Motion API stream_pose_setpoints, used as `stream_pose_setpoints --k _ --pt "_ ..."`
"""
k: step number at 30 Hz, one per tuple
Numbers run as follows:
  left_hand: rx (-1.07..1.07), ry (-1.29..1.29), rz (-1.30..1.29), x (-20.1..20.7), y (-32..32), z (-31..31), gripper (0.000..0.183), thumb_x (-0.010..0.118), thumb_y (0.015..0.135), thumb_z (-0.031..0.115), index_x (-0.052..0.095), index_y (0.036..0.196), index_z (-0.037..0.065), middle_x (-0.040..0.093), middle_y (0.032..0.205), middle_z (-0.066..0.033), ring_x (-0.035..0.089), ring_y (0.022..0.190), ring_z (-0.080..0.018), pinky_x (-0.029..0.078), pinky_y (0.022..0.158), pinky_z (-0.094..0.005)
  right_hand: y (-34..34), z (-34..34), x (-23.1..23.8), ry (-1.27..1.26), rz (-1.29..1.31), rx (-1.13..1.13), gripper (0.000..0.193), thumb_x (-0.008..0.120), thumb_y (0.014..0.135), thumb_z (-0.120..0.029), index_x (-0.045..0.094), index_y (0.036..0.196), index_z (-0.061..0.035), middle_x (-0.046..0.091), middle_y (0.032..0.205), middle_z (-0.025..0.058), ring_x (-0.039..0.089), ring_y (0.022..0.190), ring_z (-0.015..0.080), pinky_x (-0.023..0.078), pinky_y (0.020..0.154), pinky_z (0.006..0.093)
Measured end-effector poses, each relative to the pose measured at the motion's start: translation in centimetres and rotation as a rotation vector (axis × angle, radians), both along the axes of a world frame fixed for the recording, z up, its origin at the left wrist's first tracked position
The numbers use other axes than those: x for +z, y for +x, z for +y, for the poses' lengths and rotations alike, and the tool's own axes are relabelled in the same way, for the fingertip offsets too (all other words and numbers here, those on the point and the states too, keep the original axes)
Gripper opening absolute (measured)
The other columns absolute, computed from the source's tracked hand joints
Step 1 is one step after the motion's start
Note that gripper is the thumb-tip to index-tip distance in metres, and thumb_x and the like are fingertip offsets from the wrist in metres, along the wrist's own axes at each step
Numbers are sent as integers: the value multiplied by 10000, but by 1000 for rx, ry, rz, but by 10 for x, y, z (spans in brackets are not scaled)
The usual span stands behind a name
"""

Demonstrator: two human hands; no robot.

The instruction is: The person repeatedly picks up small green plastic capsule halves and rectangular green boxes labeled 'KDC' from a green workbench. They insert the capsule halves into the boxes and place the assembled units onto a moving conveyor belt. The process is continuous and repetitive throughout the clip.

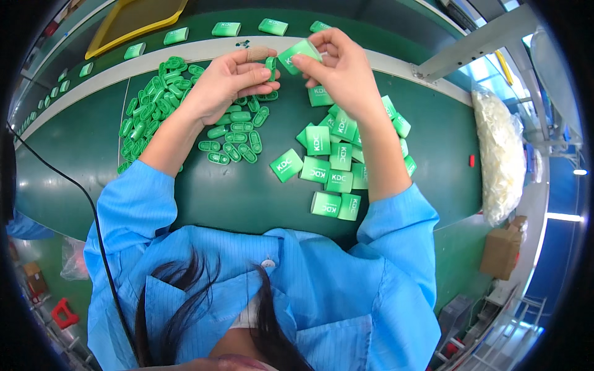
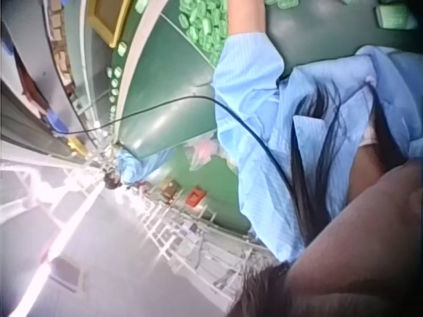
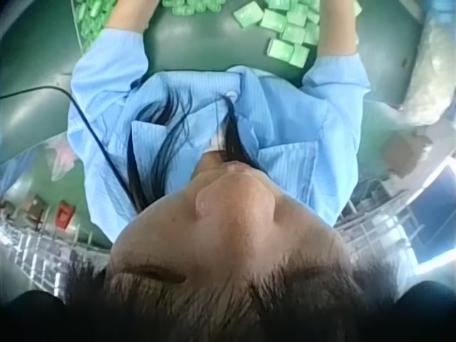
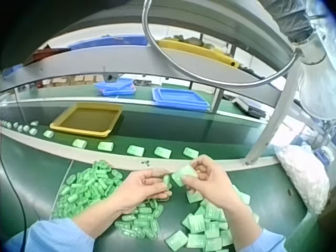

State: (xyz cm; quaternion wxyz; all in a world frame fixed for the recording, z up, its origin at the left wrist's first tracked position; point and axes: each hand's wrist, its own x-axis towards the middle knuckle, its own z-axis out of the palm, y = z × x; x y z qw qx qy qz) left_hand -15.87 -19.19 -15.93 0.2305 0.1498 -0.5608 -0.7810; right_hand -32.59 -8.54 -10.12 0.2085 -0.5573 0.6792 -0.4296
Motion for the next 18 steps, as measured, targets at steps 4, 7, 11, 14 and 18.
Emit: stream_pose_setpoints --k 4,7,11,14,18 --pt "39 -20 34 -3 -3 0 326 561 893 106 520 1183 -37 617 1060 -101 627 927 -171 505 857 -267 12 4 -12 -55 -390 23 332 659 816 -82 533 1097 42 624 925 100 633 762 133 508 689 246" --pt "106 -73 59 -4 -5 2 300 566 894 115 542 1162 -20 616 1066 -87 619 933 -150 495 861 -271 3 3 -23 22 -398 15 327 637 837 -90 536 1127 21 629 986 92 627 815 142 511 748 242" --pt "162 -100 32 -6 -5 8 304 582 889 126 557 1167 7 627 1048 -55 604 933 -118 484 856 -259 6 1 -31 35 -542 62 348 641 826 -52 530 1142 41 641 963 109 633 809 143 524 724 244" --pt "209 -217 14 -7 -5 11 314 590 882 114 555 1171 -3 635 1038 -60 602 931 -114 488 841 -256 8 2 -31 39 -576 52 334 642 825 -47 538 1130 43 641 979 112 634 825 150 526 746 252" --pt "296 -403 -47 -4 -4 16 319 603 868 92 570 1165 -19 649 1023 -92 610 931 -120 491 833 -253 4 2 -33 -17 -553 104 324 648 816 -36 552 1114 47 641 994 117 634 843 156 523 770 255"
